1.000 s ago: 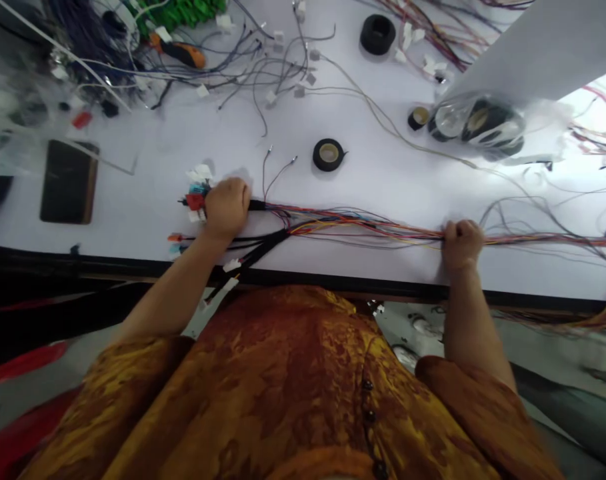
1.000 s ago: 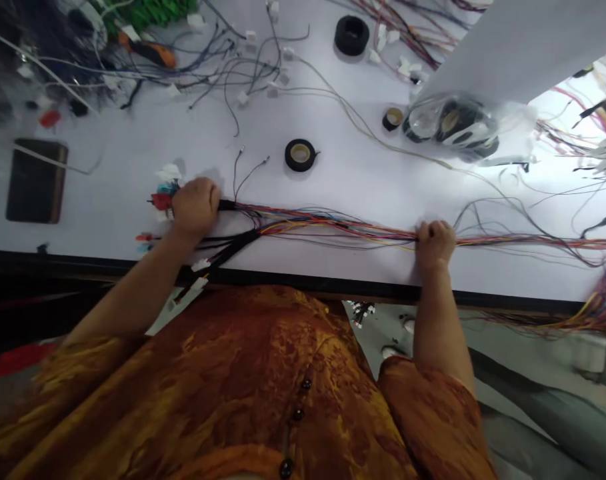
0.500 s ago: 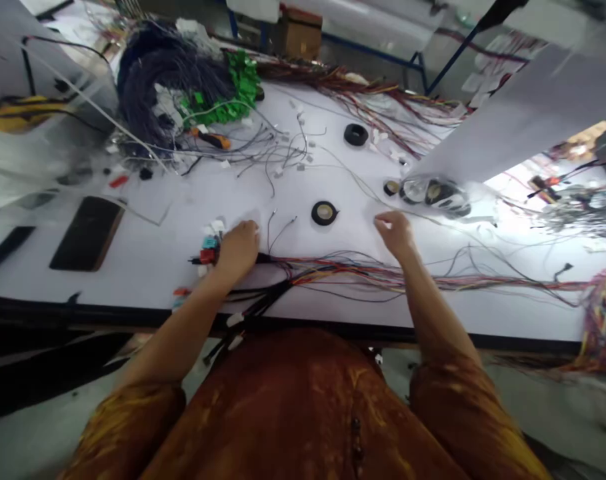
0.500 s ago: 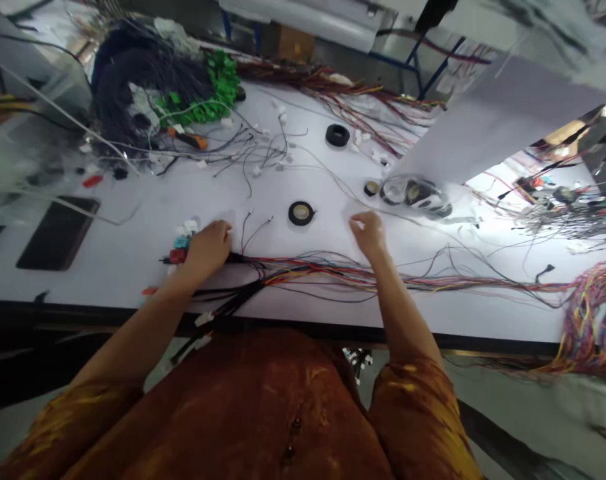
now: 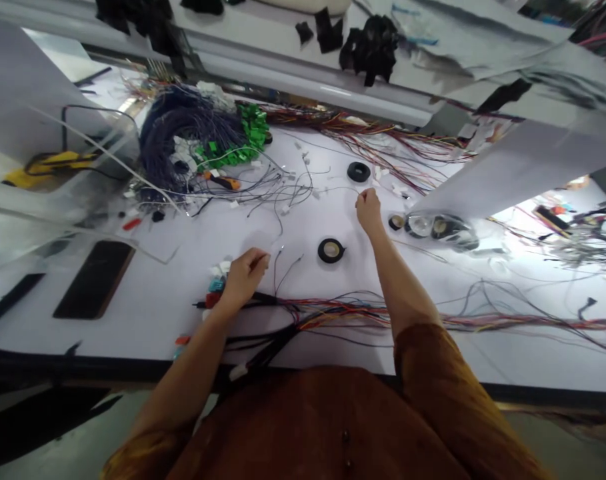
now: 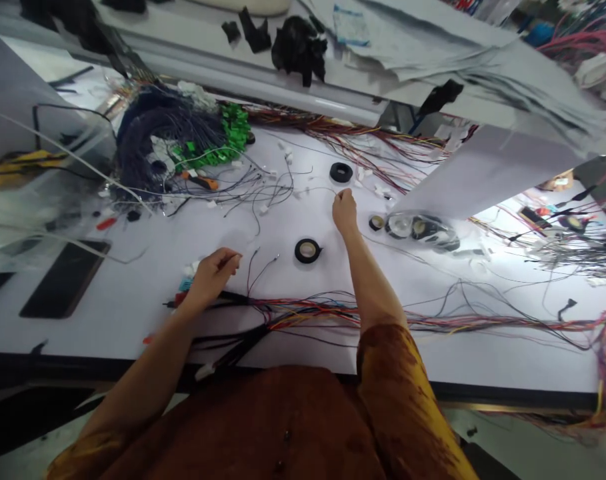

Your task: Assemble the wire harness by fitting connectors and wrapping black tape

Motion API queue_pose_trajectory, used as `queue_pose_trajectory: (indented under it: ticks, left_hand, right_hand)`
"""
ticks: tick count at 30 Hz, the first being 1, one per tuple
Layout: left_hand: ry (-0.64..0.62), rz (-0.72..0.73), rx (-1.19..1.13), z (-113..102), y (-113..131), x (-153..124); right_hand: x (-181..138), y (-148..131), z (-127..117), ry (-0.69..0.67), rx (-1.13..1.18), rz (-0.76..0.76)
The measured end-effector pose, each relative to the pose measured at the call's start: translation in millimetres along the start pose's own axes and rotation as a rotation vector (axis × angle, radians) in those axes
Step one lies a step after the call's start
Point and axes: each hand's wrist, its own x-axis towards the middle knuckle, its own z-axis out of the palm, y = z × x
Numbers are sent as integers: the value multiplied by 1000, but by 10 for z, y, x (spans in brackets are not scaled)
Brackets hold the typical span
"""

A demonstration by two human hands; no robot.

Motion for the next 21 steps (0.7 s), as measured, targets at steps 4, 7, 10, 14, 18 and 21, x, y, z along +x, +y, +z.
queue_pose_trajectory:
  ticks: [4, 7, 10, 14, 18, 21]
  left_hand:
    - [-251, -205, -449, 109, 252, 95]
    - [-360, -390, -710, 199, 427, 188]
    - [-238, -464, -845, 216, 419, 235]
    - [-132, -301, -714, 125, 197, 100]
    - [-250, -167, -613, 4, 25, -155]
    - [-265, -117, -548, -49, 2, -329]
  right_hand:
    - [-836, -113, -160, 173, 384, -252]
    - [-1521, -224, -190, -95, 446, -450]
    - [-1946, -265, -122, -355, 385, -572]
    - [-2092, -291, 20, -493, 462, -540]
    - [-2123, -395, 112, -524, 469, -419]
    - [-2163, -469, 140, -570, 478, -373]
